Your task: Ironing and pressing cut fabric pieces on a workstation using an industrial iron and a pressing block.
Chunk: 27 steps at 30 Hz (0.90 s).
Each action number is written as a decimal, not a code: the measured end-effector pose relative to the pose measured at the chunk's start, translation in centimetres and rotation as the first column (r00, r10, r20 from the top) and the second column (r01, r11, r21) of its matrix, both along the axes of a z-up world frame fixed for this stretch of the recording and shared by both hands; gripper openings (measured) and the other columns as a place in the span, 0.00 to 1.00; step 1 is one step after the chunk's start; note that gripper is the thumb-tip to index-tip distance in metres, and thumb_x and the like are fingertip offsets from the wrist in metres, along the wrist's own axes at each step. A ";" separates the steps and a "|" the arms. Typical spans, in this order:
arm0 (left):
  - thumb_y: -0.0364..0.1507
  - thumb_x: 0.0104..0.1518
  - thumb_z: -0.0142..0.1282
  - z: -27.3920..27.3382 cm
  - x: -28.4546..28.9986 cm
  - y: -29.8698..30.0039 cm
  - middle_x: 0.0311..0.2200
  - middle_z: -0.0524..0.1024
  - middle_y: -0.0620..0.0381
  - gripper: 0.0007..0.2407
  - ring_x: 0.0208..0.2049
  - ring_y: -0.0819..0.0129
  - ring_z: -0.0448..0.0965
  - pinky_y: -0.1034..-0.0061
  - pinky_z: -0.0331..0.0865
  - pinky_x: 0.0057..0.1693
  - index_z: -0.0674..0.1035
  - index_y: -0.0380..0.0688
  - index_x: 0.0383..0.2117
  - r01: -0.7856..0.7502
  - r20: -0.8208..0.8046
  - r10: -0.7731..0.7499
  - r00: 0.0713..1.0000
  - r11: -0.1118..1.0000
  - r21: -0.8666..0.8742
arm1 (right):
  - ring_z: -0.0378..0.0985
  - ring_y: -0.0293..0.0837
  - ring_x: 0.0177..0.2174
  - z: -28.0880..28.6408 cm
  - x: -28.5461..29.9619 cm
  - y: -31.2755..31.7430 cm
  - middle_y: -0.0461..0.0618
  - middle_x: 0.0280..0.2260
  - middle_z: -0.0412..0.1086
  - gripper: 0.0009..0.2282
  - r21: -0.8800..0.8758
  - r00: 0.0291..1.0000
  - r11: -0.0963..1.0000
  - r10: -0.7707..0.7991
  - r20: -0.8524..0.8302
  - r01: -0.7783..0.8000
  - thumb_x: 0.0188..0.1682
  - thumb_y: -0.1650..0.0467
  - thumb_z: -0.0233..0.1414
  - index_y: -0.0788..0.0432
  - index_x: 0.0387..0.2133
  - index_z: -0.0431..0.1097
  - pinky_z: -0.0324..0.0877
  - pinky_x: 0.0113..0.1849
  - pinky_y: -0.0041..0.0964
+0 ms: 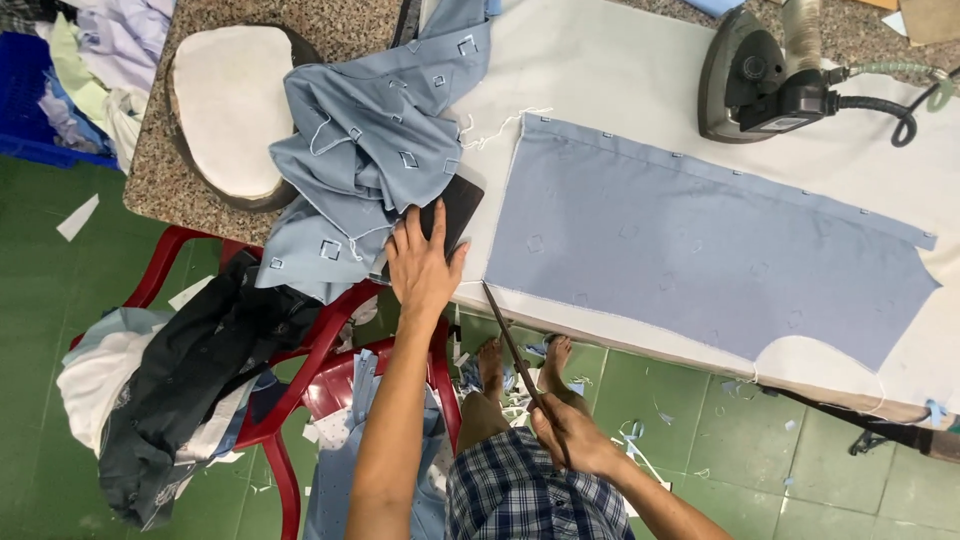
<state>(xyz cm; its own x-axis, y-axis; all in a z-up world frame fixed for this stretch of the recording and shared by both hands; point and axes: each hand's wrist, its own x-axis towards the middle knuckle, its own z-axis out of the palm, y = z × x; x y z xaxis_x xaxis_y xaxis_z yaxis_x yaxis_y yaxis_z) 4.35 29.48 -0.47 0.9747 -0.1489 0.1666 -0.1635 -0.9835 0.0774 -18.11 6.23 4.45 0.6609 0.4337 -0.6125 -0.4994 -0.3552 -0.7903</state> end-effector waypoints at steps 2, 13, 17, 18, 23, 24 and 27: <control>0.52 0.63 0.46 -0.1 0.0 0.0 0.60 0.64 0.43 0.30 0.52 0.51 0.67 0.60 0.64 0.52 0.61 0.56 0.69 -0.001 0.002 0.001 1.000 1.000 0.003 | 0.63 0.34 0.11 -1.1 -0.5 0.3 0.40 0.15 0.58 0.24 -0.016 0.997 1.000 -0.010 0.078 0.011 0.52 0.48 0.36 0.54 0.29 0.63 0.70 0.14 0.31; 0.52 0.63 0.45 0.2 -0.1 0.1 0.60 0.65 0.42 0.30 0.53 0.50 0.67 0.60 0.64 0.51 0.62 0.55 0.69 0.008 -0.026 -0.008 1.000 1.000 0.003 | 0.64 0.34 0.15 -1.6 -0.8 -0.2 0.40 0.18 0.60 0.24 -0.195 0.997 0.980 0.053 0.049 -0.043 0.52 0.48 0.36 0.53 0.32 0.66 0.77 0.20 0.30; 0.54 0.64 0.37 0.0 0.2 0.2 0.60 0.65 0.42 0.30 0.54 0.52 0.67 0.62 0.64 0.52 0.63 0.55 0.69 0.010 -0.035 -0.008 0.999 0.999 0.049 | 0.62 0.34 0.19 0.2 -2.2 -2.8 0.41 0.23 0.59 0.20 0.027 0.998 0.998 0.061 -0.006 -0.061 0.54 0.51 0.35 0.52 0.37 0.62 0.69 0.21 0.28; 0.57 0.65 0.31 -0.1 0.4 -0.1 0.62 0.64 0.42 0.31 0.57 0.53 0.65 0.63 0.64 0.54 0.61 0.57 0.70 0.000 -0.113 0.011 0.993 0.996 0.091 | 0.60 0.36 0.24 1.4 -2.9 -3.5 0.42 0.27 0.59 0.27 -0.024 0.995 0.995 0.096 -0.019 -0.096 0.51 0.46 0.30 0.52 0.43 0.63 0.69 0.26 0.32; 0.47 0.67 0.42 2.6 -1.4 -1.9 0.64 0.62 0.33 0.25 0.62 0.38 0.63 0.44 0.60 0.61 0.69 0.48 0.65 0.163 0.147 -0.160 0.976 0.987 -0.003 | 0.62 0.32 0.16 -1.1 -10.5 -8.7 0.38 0.19 0.56 0.33 -0.024 0.962 0.966 -0.260 -0.086 0.259 0.49 0.45 0.31 0.58 0.53 0.60 0.69 0.15 0.26; 0.42 0.67 0.48 3.6 -2.0 -2.7 0.64 0.61 0.31 0.22 0.62 0.32 0.64 0.39 0.61 0.61 0.72 0.43 0.62 0.252 0.297 -0.226 0.928 0.966 -0.054 | 0.64 0.32 0.12 -1.8 -12.0 -9.8 0.39 0.17 0.60 0.30 0.050 0.914 0.916 -0.391 -0.107 0.398 0.52 0.49 0.33 0.60 0.56 0.58 0.71 0.13 0.24; 0.43 0.66 0.50 3.6 -4.5 -7.2 0.65 0.60 0.32 0.23 0.64 0.34 0.61 0.39 0.59 0.64 0.73 0.40 0.62 0.376 0.285 -0.337 0.897 0.922 -0.092 | 0.67 0.32 0.15 0.9 -13.9 -12.1 0.39 0.19 0.64 0.33 -0.143 0.824 0.831 -0.553 -0.120 0.537 0.46 0.46 0.34 0.57 0.54 0.62 0.71 0.17 0.27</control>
<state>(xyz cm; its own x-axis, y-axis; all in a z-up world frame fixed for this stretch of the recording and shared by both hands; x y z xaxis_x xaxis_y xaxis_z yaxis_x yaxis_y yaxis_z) -0.18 22.31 3.09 0.7802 -0.4342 0.4503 -0.5341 -0.8372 0.1180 -32.06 -5.90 5.37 0.6682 -0.0376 -0.7430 -0.7437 -0.0613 -0.6657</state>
